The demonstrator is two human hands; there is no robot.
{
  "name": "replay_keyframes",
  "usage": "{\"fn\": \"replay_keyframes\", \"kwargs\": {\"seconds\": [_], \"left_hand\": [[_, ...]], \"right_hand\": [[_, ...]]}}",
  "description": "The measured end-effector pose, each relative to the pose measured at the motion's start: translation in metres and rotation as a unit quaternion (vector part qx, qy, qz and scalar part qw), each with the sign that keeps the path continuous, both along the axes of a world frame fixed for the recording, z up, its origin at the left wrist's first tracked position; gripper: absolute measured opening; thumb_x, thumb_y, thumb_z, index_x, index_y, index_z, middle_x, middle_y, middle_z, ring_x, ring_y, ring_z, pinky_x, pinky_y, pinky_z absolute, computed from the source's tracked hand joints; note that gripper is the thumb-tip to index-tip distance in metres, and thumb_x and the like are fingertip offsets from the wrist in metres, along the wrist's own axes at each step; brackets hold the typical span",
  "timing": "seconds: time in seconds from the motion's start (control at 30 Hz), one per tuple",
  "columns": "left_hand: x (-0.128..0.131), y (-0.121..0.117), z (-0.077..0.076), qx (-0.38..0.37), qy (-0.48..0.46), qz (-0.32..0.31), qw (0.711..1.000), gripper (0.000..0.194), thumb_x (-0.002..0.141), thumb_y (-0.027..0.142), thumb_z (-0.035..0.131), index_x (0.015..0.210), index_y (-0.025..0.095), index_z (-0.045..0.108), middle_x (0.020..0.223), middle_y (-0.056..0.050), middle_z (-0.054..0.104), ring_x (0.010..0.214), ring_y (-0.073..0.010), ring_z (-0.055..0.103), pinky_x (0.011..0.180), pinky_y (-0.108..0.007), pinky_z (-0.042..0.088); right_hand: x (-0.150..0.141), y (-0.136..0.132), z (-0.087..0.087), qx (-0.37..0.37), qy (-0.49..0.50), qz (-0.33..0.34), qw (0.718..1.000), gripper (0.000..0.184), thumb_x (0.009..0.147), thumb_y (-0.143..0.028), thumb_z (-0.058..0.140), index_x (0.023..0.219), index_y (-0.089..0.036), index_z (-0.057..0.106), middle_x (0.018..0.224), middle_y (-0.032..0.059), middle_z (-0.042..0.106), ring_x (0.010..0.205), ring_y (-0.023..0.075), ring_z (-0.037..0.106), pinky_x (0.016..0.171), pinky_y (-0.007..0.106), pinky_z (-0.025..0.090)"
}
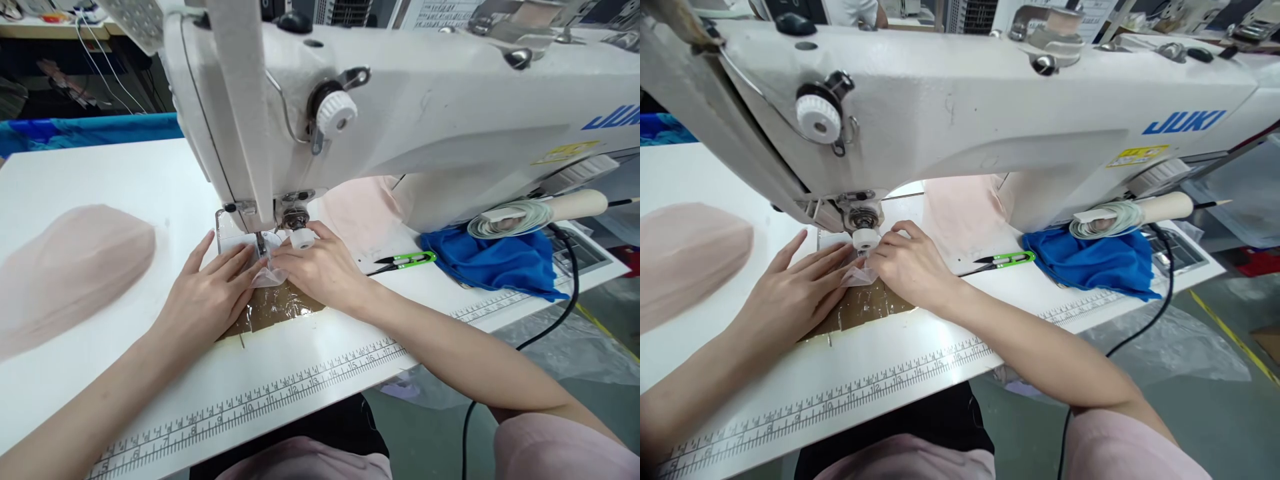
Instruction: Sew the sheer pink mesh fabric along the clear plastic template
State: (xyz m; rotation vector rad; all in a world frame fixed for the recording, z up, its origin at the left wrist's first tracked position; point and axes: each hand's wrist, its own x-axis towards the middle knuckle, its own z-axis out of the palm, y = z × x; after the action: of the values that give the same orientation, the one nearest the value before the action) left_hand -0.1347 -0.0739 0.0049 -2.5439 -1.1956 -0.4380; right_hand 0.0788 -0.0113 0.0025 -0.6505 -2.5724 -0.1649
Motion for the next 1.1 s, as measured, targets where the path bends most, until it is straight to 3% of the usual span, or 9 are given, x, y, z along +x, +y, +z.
{"fn": "replay_keyframes", "kwargs": {"seconds": [0.07,0.17,0.23,0.4,0.5,0.77,1.1], "left_hand": [[0.002,-0.001,0.0,-0.005,-0.022,0.005,1.0,0.03,0.095,0.017,0.049,0.118,0.015,0.067,0.121,-0.014,0.069,0.112,-0.0286,0.065,0.109,-0.056,0.042],[0.004,-0.003,0.002,-0.044,-0.067,0.033,0.996,0.033,0.092,0.017,0.049,0.12,0.017,0.067,0.111,-0.012,0.068,0.1,-0.0266,0.065,0.089,-0.048,0.054],[0.004,-0.006,0.002,-0.067,-0.079,0.037,0.994,0.034,0.092,0.018,0.049,0.121,0.019,0.067,0.111,-0.011,0.066,0.099,-0.0268,0.063,0.081,-0.045,0.055],[0.004,-0.016,0.003,-0.012,-0.028,-0.024,0.999,0.027,0.092,0.017,0.055,0.114,0.018,0.07,0.119,-0.013,0.068,0.113,-0.0298,0.062,0.101,-0.05,0.048],[0.006,-0.023,0.003,0.001,0.001,-0.025,1.0,0.03,0.091,0.017,0.057,0.12,0.016,0.067,0.126,-0.012,0.068,0.119,-0.0306,0.061,0.109,-0.051,0.042],[0.01,-0.028,0.004,-0.006,-0.007,-0.009,1.0,0.031,0.094,0.015,0.052,0.121,0.014,0.065,0.125,-0.012,0.069,0.116,-0.0278,0.065,0.112,-0.053,0.039],[0.004,-0.015,0.001,0.005,0.0,0.007,1.0,0.033,0.097,0.018,0.047,0.127,0.019,0.061,0.125,-0.011,0.068,0.116,-0.0256,0.066,0.115,-0.058,0.035]], "right_hand": [[0.0,-0.001,0.0,0.0,0.004,0.003,1.0,0.024,0.092,-0.01,0.051,0.086,-0.017,0.073,0.098,0.0015,0.078,0.084,0.0174,0.067,0.093,0.036,0.039],[0.003,-0.006,0.002,-0.006,0.011,0.018,1.0,0.023,0.09,-0.009,0.052,0.083,-0.018,0.073,0.098,0.0006,0.078,0.085,0.0165,0.068,0.086,0.033,0.042],[0.005,-0.009,0.003,-0.013,0.011,0.027,1.0,0.024,0.089,-0.008,0.052,0.079,-0.018,0.072,0.092,0.0008,0.078,0.082,0.0155,0.068,0.083,0.031,0.043],[0.008,-0.014,0.006,-0.002,-0.013,0.054,0.998,0.027,0.09,-0.006,0.05,0.075,-0.017,0.071,0.083,0.0006,0.078,0.078,0.0144,0.07,0.087,0.032,0.046],[0.008,-0.015,0.006,0.01,-0.015,0.066,0.998,0.028,0.088,-0.004,0.051,0.073,-0.017,0.07,0.082,0.0008,0.078,0.077,0.0143,0.07,0.088,0.032,0.047],[0.008,-0.016,0.007,0.021,-0.016,0.069,0.997,0.028,0.09,-0.005,0.051,0.072,-0.016,0.07,0.083,0.0014,0.078,0.077,0.0142,0.07,0.09,0.032,0.049],[0.005,-0.008,0.002,0.024,-0.022,0.046,0.998,0.03,0.096,-0.007,0.046,0.081,-0.017,0.071,0.088,0.0014,0.078,0.085,0.0146,0.071,0.086,0.031,0.048]]}}
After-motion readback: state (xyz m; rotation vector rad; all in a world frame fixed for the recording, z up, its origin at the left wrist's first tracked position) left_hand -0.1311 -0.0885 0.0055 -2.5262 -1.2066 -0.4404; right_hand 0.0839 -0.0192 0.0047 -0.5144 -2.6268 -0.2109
